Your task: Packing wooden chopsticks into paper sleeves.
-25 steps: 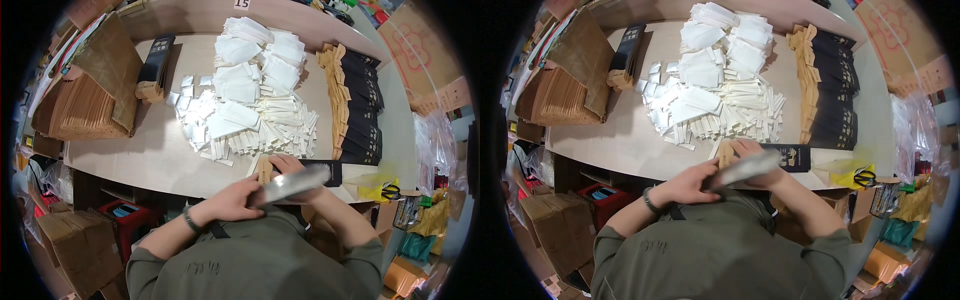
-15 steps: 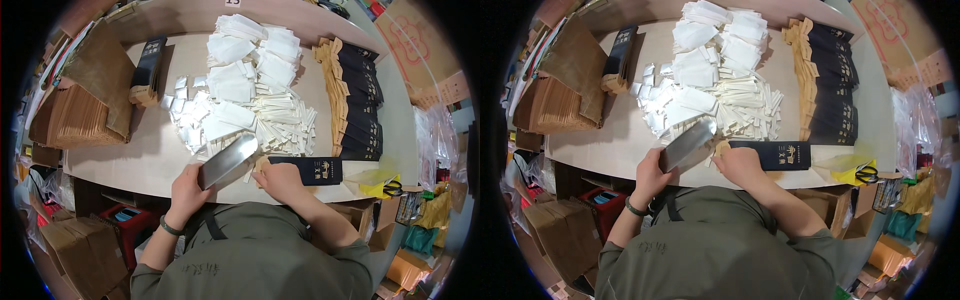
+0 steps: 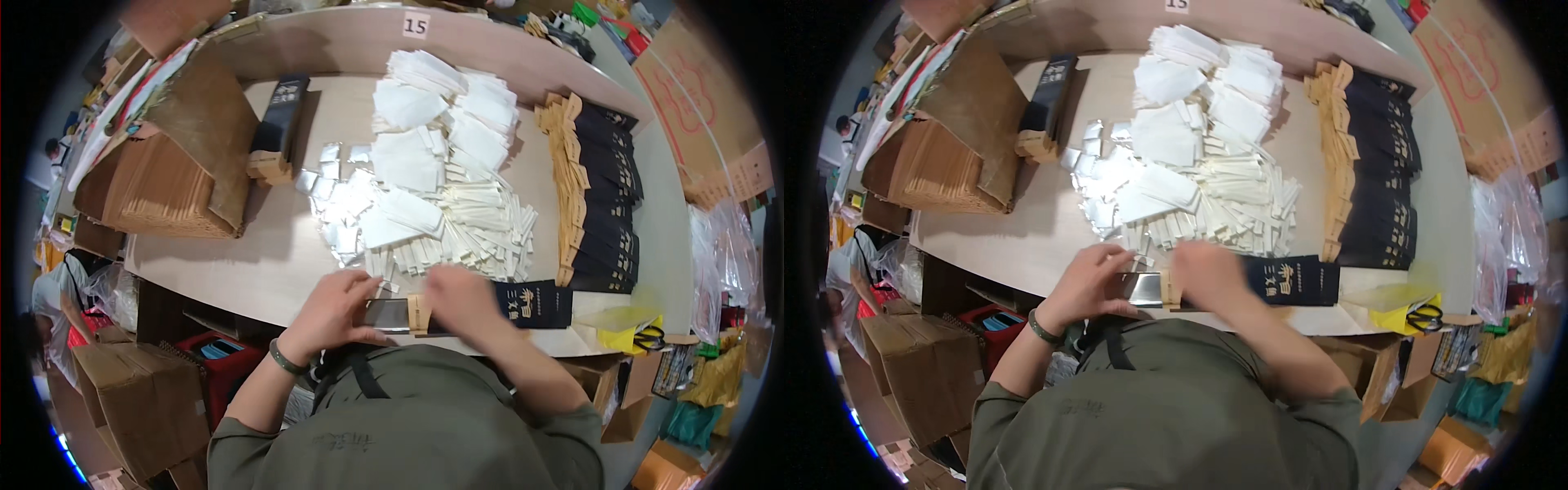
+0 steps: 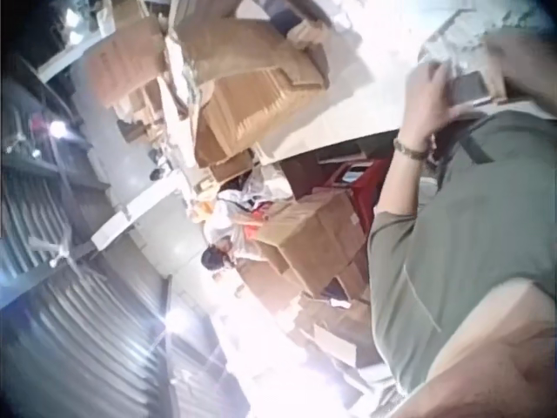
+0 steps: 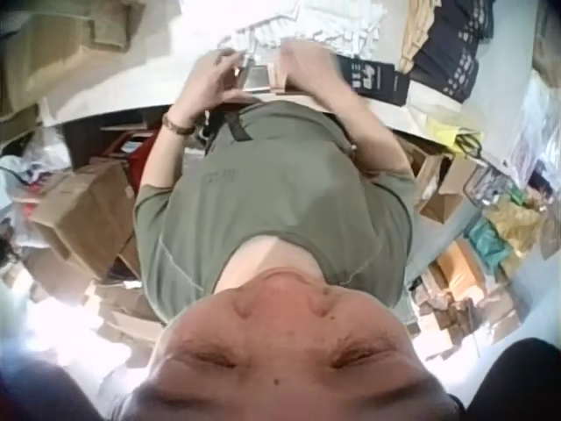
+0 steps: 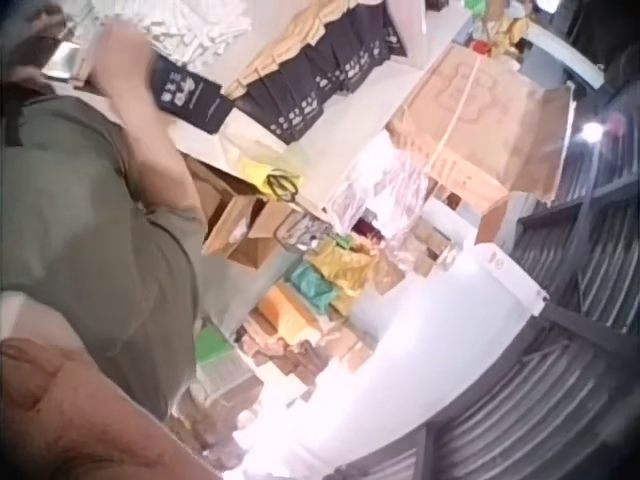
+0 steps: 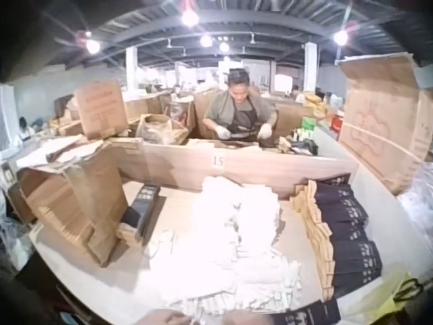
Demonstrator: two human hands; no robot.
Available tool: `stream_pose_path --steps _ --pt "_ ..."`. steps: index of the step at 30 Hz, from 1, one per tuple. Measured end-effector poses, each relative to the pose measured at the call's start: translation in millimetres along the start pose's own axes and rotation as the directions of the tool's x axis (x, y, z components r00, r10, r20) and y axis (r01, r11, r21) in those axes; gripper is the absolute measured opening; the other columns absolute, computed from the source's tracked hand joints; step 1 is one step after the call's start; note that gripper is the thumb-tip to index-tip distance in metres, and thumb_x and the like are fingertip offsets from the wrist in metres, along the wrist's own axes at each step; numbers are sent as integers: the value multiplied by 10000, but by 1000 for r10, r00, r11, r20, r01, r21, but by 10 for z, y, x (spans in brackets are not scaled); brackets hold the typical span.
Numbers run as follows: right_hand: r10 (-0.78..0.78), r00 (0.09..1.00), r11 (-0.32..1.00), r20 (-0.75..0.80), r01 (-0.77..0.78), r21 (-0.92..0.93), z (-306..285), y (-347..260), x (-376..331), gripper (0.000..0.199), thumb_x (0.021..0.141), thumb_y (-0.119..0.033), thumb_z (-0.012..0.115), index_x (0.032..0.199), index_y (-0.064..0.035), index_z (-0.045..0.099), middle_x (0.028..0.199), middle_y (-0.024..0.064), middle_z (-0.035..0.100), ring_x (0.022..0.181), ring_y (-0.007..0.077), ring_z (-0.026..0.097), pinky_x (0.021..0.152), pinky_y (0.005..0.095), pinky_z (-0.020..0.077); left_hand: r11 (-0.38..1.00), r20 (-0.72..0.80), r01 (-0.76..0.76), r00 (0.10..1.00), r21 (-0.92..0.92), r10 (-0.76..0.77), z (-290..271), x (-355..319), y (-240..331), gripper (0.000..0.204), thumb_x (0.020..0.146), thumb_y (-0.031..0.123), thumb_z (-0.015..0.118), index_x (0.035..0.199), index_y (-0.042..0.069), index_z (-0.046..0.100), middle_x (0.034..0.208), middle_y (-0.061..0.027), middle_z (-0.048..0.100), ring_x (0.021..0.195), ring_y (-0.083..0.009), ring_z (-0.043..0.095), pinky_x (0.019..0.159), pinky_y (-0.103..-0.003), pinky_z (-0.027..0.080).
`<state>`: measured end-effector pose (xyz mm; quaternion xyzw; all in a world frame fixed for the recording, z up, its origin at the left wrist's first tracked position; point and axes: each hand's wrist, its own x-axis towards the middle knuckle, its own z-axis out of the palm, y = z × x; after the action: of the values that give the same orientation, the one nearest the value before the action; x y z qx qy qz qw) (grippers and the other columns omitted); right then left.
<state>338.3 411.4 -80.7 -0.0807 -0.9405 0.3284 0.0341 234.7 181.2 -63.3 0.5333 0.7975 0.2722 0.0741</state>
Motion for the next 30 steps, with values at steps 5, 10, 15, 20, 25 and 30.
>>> stream_pose_path --steps 5,10,15,20,25,30 --pt "31 945 950 -324 -130 -286 -522 883 182 148 836 -147 665 869 -19 598 893 181 605 895 380 585 803 457 475 934 -230 337 925 120 -304 13 257 -679 490 757 239 795 1167 52 601 1124 -183 607 1021 -375 589 851 -427 507" --pt "116 962 936 -247 -189 -297 -504 848 103 140 832 -154 698 835 -29 635 817 146 603 830 355 594 730 442 481 907 -144 419 901 41 -410 -13 329 -753 265 787 152 736 1011 60 629 1077 -173 611 935 -361 606 762 -430 512" --pt "100 968 987 -229 -125 -99 -493 593 257 144 844 -153 696 885 -15 685 809 144 626 796 344 617 715 409 490 680 -248 595 646 -428 -722 84 -112 -610 264 881 210 699 769 -8 601 725 -128 588 636 -229 583 592 -363 454" --pt "-55 993 997 -103 60 39 -277 218 908 160 841 -157 676 896 -7 687 854 180 662 835 355 643 743 416 503 734 -330 555 660 -391 -675 534 -523 115 297 861 213 712 694 9 575 651 -109 569 584 -231 564 546 -362 438" --pt "-27 999 970 36 35 -240 -52 368 1295 148 817 -155 633 836 -9 651 881 205 657 863 399 631 768 475 499 818 -303 573 772 -50 -559 451 -429 149 258 774 243 761 763 58 582 759 -105 605 694 -315 598 597 -399 470" --pt "-111 992 943 -61 85 -321 -154 56 1152 175 814 -175 637 846 -3 645 873 183 665 820 372 642 730 460 506 840 -486 543 739 18 -467 -240 -458 -307 397 723 329 808 989 78 653 877 -127 658 829 -339 651 758 -414 513"
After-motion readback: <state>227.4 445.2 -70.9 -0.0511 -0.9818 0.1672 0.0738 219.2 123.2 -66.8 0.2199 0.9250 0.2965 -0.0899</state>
